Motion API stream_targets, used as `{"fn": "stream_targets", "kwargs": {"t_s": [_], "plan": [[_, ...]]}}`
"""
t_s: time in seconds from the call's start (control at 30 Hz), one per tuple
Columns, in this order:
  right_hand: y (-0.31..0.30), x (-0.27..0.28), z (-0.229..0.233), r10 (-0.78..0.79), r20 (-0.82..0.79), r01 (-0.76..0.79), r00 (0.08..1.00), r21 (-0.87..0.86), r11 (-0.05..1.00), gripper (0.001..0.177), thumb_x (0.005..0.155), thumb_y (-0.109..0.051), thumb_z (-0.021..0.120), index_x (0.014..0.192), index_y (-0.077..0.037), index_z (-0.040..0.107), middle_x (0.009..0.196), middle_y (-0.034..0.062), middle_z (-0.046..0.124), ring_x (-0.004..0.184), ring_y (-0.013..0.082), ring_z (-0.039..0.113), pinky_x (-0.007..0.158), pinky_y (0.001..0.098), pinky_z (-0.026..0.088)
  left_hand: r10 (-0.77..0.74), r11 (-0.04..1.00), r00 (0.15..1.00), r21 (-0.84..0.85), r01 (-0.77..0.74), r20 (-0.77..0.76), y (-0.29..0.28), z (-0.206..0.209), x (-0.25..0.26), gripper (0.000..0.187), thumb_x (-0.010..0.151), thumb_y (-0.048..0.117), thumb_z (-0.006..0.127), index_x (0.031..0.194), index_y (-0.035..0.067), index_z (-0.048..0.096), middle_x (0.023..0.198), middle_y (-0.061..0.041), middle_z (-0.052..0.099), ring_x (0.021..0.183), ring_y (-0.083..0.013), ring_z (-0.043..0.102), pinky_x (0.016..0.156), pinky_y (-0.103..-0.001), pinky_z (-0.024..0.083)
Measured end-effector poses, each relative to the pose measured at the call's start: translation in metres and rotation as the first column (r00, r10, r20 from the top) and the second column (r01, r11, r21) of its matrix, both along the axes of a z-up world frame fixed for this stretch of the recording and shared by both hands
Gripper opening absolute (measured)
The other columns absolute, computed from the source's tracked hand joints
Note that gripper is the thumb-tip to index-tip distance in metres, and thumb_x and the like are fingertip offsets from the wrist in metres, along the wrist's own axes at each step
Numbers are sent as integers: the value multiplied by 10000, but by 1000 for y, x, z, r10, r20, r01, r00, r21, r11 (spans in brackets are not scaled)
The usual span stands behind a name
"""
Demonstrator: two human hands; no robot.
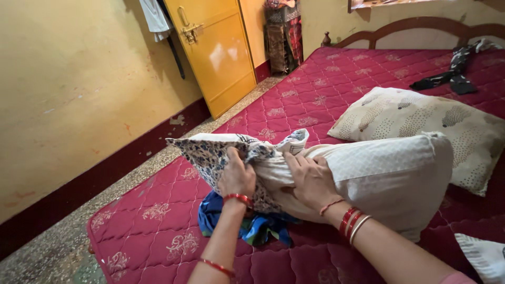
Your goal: The person removes a pillowcase from a pillow, then inserts the pillow into a new pillowcase and smooths it. They repeat the process with a second pillow, handling each pillow and pillowcase by hand on a bed.
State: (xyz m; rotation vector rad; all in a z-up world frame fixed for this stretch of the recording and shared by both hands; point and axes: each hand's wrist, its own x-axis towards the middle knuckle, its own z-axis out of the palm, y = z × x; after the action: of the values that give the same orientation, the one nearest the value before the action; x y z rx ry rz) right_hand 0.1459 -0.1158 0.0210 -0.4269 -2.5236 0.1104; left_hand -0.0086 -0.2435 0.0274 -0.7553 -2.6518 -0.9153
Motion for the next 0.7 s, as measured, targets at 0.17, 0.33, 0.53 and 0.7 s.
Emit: {"fn": "stream_targets", "kwargs": {"t_s": [0.17,0.33,0.53,0.7], "plan": [[3,5,4,25,-28,-27,999,-52,998,583,740,-289,723,1287,-135,587,1107,66,693,1069,256,667,903,458,445,-21,999,996,-25,23,89,4,13,-7,746,873,255,683,1487,84,294,1006,-303,703,942,-489,675,836,-589,512],[17,9,-5,56,-13,-57,998,-142,988,941,611,-550,864,1378,-114,535,1273,121,615,1142,275,618,894,460,445,-338,925,924,-117,361,177,-15,37,-13,638,840,433,814,1291,95,515,1151,-218,720,1058,-381,692,901,-484,546],[20,4,-11,17,69,-6,998,-158,987,966,599,-506,870,1408,-138,491,1343,82,600,1229,251,595,976,444,447,-351,934,932,-105,342,-88,-8,50,5,476,880,268,704,1313,124,568,1393,-143,528,933,-312,709,784,-402,588],[8,11,-15,41,12,-41,999,-31,999,1048,562,-551,888,1431,-120,492,1435,190,514,1244,306,558,953,463,432,-281,953,945,-163,255,-169,-10,38,16,228,997,319,627,1049,103,677,1112,-85,666,868,-279,714,729,-401,591]]}}
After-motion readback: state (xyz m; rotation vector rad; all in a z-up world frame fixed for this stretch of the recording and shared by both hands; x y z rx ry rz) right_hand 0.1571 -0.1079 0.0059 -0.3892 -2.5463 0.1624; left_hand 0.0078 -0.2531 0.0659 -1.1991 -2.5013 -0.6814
